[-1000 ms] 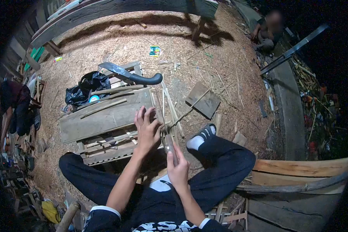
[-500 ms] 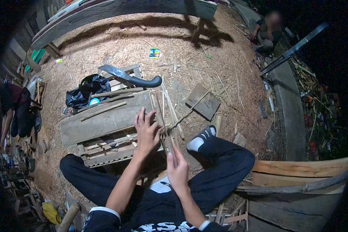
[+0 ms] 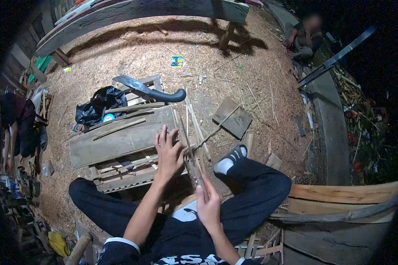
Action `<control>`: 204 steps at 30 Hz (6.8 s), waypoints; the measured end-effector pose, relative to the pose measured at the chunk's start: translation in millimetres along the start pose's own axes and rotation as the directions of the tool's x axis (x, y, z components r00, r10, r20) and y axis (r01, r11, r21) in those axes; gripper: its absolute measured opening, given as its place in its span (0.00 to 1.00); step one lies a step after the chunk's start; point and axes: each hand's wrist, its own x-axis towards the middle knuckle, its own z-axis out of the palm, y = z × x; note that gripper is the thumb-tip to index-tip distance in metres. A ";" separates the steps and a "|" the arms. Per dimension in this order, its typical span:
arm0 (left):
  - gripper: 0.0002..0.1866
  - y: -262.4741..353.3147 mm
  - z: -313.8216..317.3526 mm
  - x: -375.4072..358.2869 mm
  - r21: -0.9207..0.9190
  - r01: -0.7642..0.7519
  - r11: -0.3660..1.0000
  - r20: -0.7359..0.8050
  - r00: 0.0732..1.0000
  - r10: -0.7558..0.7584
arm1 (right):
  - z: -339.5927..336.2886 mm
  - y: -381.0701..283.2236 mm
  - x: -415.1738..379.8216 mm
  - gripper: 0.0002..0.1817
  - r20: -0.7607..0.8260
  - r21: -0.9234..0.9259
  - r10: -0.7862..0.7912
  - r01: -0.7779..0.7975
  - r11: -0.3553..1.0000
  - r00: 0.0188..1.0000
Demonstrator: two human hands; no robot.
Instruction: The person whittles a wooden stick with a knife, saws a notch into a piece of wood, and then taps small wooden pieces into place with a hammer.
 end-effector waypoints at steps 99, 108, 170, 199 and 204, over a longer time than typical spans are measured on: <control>0.07 1.2 3.1 4.8 0.013 0.002 1.000 -0.003 1.000 -0.002 | -0.9 -6.8 2.4 0.23 -0.020 -0.061 -0.034 0.032 0.998 0.999; 0.07 -0.1 3.4 0.4 0.033 -0.001 0.999 0.009 1.000 0.001 | 6.9 -10.3 -3.1 0.25 -0.015 0.046 0.058 -0.057 0.997 0.998; 0.08 2.1 1.4 0.8 0.057 0.005 0.998 0.026 1.000 -0.006 | 4.4 -25.9 11.9 0.23 0.004 -0.080 0.032 -0.031 0.996 0.999; 0.08 -1.1 4.8 -2.0 0.053 -0.008 0.999 0.009 1.000 0.008 | 0.5 -9.9 -3.3 0.24 -0.028 -0.002 0.036 -0.036 0.999 0.999; 0.08 -0.3 6.5 -3.9 0.047 -0.033 0.998 -0.007 0.999 0.034 | -2.1 -14.1 -2.6 0.24 -0.008 0.092 0.102 -0.101 0.991 0.995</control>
